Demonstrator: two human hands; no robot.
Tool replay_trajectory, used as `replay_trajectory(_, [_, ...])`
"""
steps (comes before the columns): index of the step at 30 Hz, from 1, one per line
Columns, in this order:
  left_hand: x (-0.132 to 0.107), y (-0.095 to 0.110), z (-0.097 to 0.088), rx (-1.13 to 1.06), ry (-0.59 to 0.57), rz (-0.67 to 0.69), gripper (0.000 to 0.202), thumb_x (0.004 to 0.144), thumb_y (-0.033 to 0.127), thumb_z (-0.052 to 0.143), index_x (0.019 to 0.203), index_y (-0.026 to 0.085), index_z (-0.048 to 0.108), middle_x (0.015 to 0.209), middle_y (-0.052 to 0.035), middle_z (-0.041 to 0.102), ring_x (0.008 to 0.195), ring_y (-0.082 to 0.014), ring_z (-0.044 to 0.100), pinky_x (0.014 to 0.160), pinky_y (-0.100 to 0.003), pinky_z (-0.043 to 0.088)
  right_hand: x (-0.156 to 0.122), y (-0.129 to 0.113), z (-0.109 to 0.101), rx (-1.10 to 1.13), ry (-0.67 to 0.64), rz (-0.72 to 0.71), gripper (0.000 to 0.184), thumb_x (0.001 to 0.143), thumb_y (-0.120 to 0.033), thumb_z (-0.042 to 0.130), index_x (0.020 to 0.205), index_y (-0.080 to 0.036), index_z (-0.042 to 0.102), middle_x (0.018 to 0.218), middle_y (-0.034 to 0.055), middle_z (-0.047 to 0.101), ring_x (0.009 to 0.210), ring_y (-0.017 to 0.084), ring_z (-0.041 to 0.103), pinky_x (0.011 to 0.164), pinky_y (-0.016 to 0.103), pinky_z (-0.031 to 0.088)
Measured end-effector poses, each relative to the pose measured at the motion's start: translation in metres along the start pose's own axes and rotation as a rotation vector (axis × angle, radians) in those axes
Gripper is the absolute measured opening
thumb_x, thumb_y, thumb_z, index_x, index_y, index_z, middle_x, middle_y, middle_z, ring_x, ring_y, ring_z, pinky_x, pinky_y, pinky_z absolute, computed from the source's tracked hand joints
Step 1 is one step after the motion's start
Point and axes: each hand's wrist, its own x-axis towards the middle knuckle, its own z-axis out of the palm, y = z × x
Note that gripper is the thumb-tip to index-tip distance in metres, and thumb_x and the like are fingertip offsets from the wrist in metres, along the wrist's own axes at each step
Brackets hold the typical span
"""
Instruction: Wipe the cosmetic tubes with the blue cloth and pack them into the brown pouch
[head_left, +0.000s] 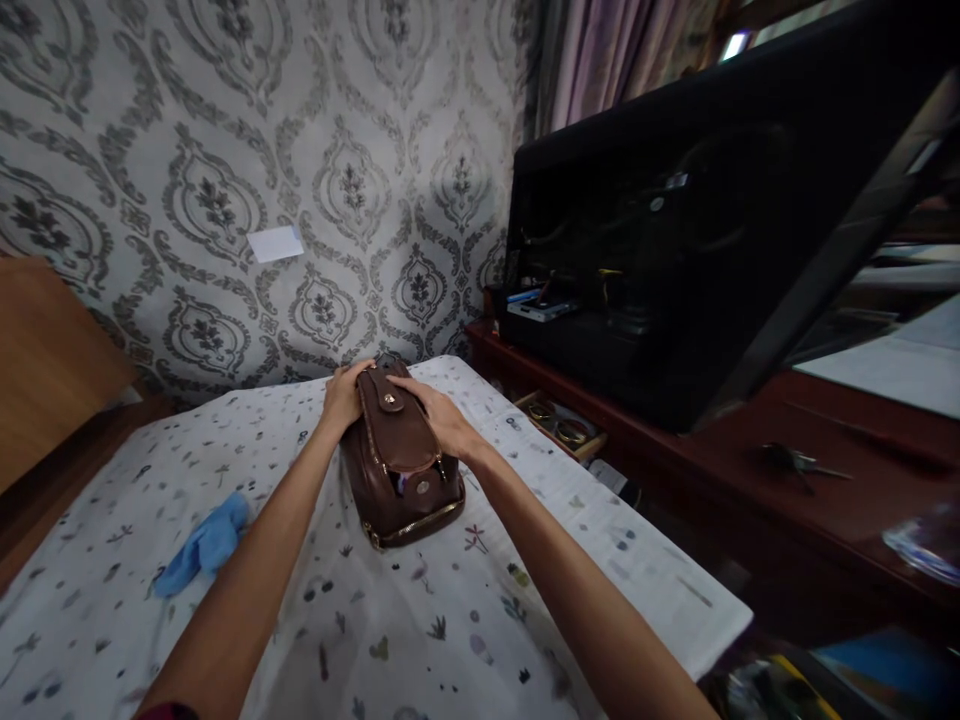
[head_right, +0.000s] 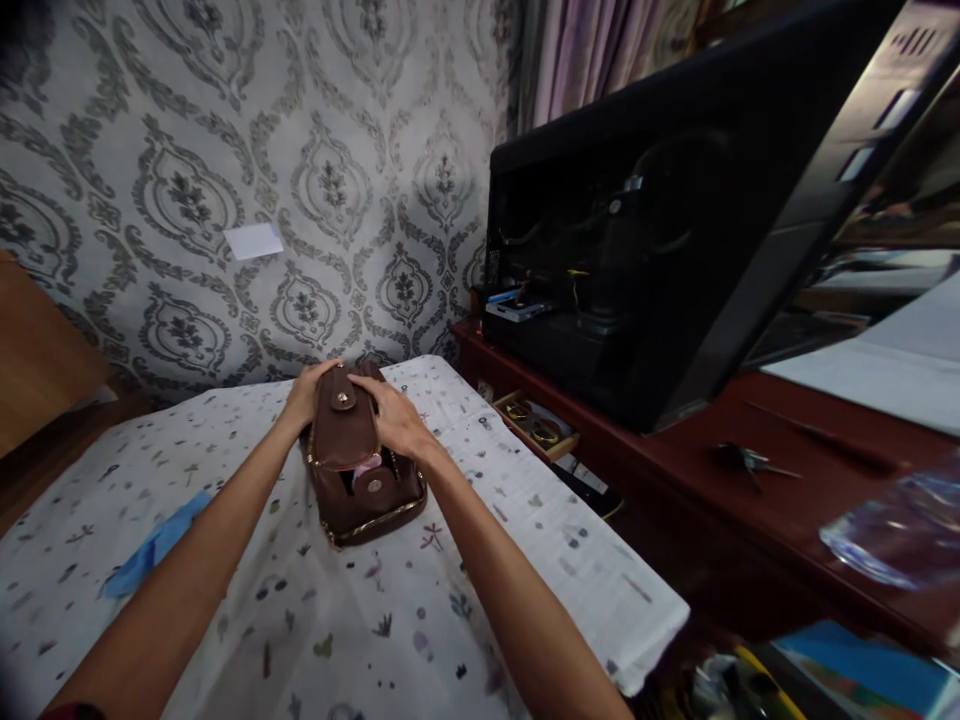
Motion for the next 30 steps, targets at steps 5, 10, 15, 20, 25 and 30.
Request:
replay_trajectory(5, [-0.006, 0.005, -0.004, 0.033, -0.001, -0.065, 0.057, 0.087, 0.021, 0.051, 0.143, 0.023, 0.056, 0.136, -0.01, 0.065, 0.126, -0.0289, 0.059, 0.105, -0.04, 0.048, -0.005, -0.004, -0.001, -0.048, -0.027, 0.015, 0.057, 0.081, -0.032, 0.061, 0.137, -0.021, 0.061, 0.143, 0.0097, 0.062, 0.132, 0.03, 0.058, 0.115, 0.047, 0.042])
replay_trajectory(10, [-0.008, 0.013, -0.008, 0.083, 0.012, -0.133, 0.053, 0.092, 0.026, 0.048, 0.144, 0.032, 0.054, 0.134, -0.009, 0.066, 0.118, -0.0294, 0.063, 0.1, -0.043, 0.05, -0.006, -0.007, -0.005, -0.042, -0.037, 0.042, 0.059, 0.084, -0.034, 0.061, 0.143, -0.027, 0.055, 0.145, 0.0052, 0.06, 0.133, 0.031, 0.058, 0.114, 0.05, 0.043])
replay_trajectory(15, [-0.006, 0.02, -0.01, 0.118, 0.004, -0.209, 0.051, 0.093, 0.032, 0.047, 0.143, 0.038, 0.053, 0.134, -0.0073, 0.066, 0.119, -0.0312, 0.063, 0.1, -0.046, 0.049, -0.008, -0.004, -0.007, -0.021, -0.018, -0.007, 0.063, 0.083, -0.029, 0.066, 0.144, -0.03, 0.053, 0.144, 0.0024, 0.062, 0.132, 0.029, 0.059, 0.114, 0.048, 0.044])
replay_trajectory(20, [-0.002, 0.017, -0.008, 0.069, -0.021, -0.26, 0.048, 0.095, 0.04, 0.044, 0.141, 0.037, 0.056, 0.133, -0.0092, 0.066, 0.117, -0.0347, 0.063, 0.098, -0.051, 0.049, -0.014, 0.005, -0.006, -0.164, -0.074, 0.013, 0.065, 0.08, -0.023, 0.068, 0.143, -0.023, 0.056, 0.152, 0.0115, 0.052, 0.144, 0.032, 0.046, 0.119, 0.052, 0.036])
replay_trajectory(25, [0.002, 0.013, -0.002, 0.009, 0.008, -0.202, 0.051, 0.094, 0.036, 0.043, 0.143, 0.029, 0.055, 0.137, -0.0101, 0.064, 0.124, -0.0316, 0.06, 0.105, -0.049, 0.047, -0.018, 0.014, -0.002, -0.191, -0.052, 0.009, 0.07, 0.077, -0.018, 0.07, 0.145, -0.026, 0.054, 0.156, 0.0101, 0.047, 0.146, 0.03, 0.042, 0.122, 0.051, 0.033])
replay_trajectory(30, [-0.011, 0.016, -0.001, -0.067, 0.047, -0.104, 0.057, 0.09, 0.027, 0.046, 0.147, 0.022, 0.048, 0.149, -0.0096, 0.055, 0.141, -0.0273, 0.046, 0.117, -0.049, 0.037, -0.017, 0.017, 0.001, -0.212, -0.03, 0.033, 0.073, 0.073, -0.016, 0.072, 0.143, -0.029, 0.056, 0.157, 0.0083, 0.047, 0.145, 0.03, 0.043, 0.121, 0.051, 0.034])
